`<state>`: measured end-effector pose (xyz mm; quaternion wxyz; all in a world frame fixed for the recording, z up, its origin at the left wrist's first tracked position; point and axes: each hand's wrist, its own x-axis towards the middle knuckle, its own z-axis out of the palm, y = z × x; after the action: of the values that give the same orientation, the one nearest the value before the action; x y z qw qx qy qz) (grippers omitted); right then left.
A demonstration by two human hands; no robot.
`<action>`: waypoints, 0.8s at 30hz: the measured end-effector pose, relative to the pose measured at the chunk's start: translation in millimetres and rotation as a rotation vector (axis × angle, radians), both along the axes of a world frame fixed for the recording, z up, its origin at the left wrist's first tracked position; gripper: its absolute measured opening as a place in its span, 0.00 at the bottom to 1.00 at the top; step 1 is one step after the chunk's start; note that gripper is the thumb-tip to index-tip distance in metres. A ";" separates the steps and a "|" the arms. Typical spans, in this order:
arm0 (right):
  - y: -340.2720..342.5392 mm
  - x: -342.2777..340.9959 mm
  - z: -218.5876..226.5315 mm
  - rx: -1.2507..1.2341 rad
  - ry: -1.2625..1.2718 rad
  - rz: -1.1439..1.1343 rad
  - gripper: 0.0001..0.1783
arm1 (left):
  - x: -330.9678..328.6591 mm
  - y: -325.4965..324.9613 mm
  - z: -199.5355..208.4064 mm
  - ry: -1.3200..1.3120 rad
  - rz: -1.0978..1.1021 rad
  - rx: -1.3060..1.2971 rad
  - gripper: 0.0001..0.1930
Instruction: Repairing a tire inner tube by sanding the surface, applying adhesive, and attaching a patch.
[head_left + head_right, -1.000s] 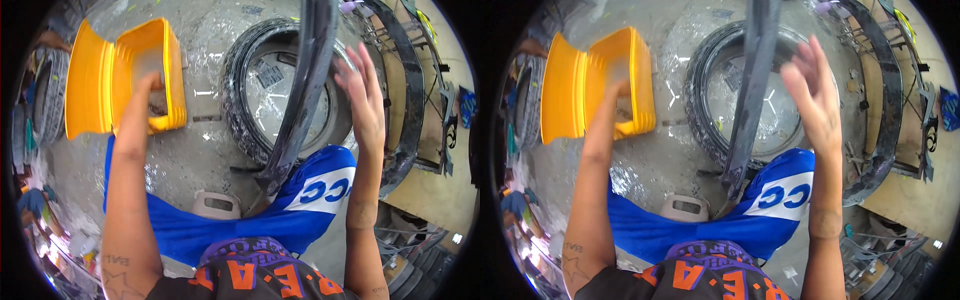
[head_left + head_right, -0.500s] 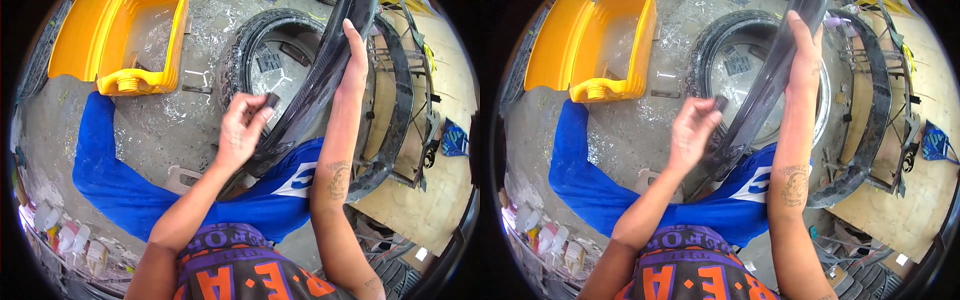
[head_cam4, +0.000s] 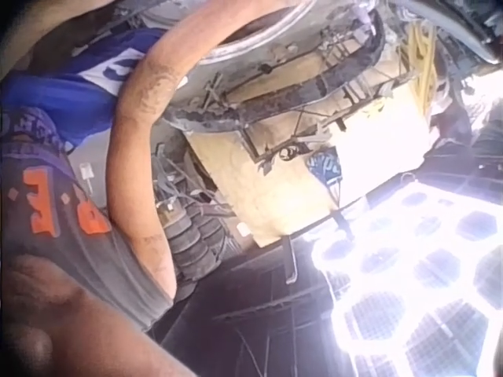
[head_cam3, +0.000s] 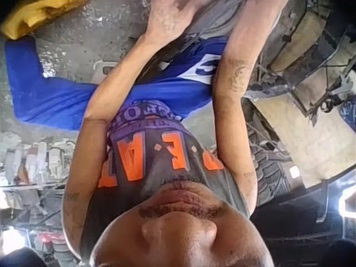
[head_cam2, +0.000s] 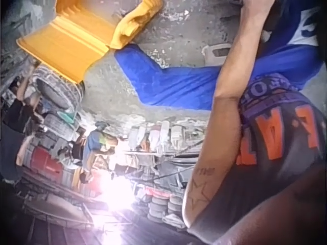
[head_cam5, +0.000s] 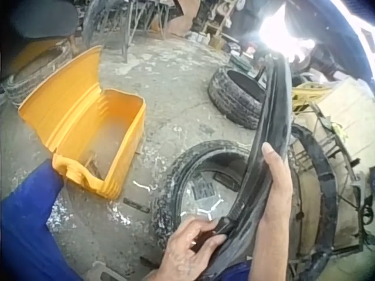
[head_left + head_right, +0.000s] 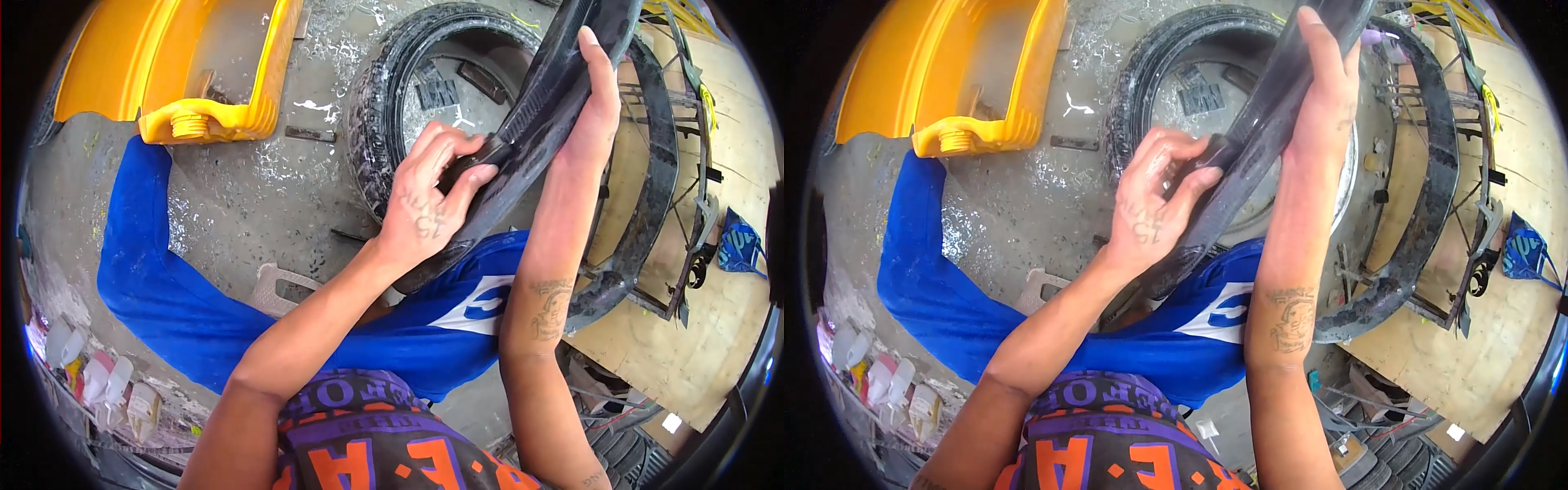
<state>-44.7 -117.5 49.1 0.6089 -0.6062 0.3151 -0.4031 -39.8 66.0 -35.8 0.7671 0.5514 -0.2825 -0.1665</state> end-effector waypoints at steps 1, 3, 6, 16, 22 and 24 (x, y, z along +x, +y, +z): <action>0.5 -2.2 -3.0 0.004 0.027 0.002 0.19 | -4.0 16.3 -5.9 -0.082 -0.009 0.059 0.12; -0.5 -2.3 -6.5 -0.045 0.004 0.004 0.18 | -16.1 34.5 -21.0 -0.111 -0.005 0.040 0.13; 1.6 -2.4 -6.7 -0.012 -0.016 0.010 0.17 | 4.0 1.2 -7.6 -0.112 -0.034 0.058 0.14; 11.1 0.6 3.2 0.030 -0.008 0.004 0.18 | 24.1 -23.6 13.6 -0.055 -0.013 -0.005 0.12; -4.9 -2.2 -1.7 -0.002 -0.023 -0.003 0.18 | 12.2 -1.4 -15.3 -0.162 -0.077 0.028 0.10; 2.7 -4.8 -3.6 0.083 0.021 0.018 0.18 | 26.4 -29.6 -4.1 0.079 -0.072 -0.153 0.11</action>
<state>-49.5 -114.8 45.5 0.6339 -0.5875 0.3325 -0.3776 -13.4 36.4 -40.0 0.8111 0.4736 -0.2835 -0.1937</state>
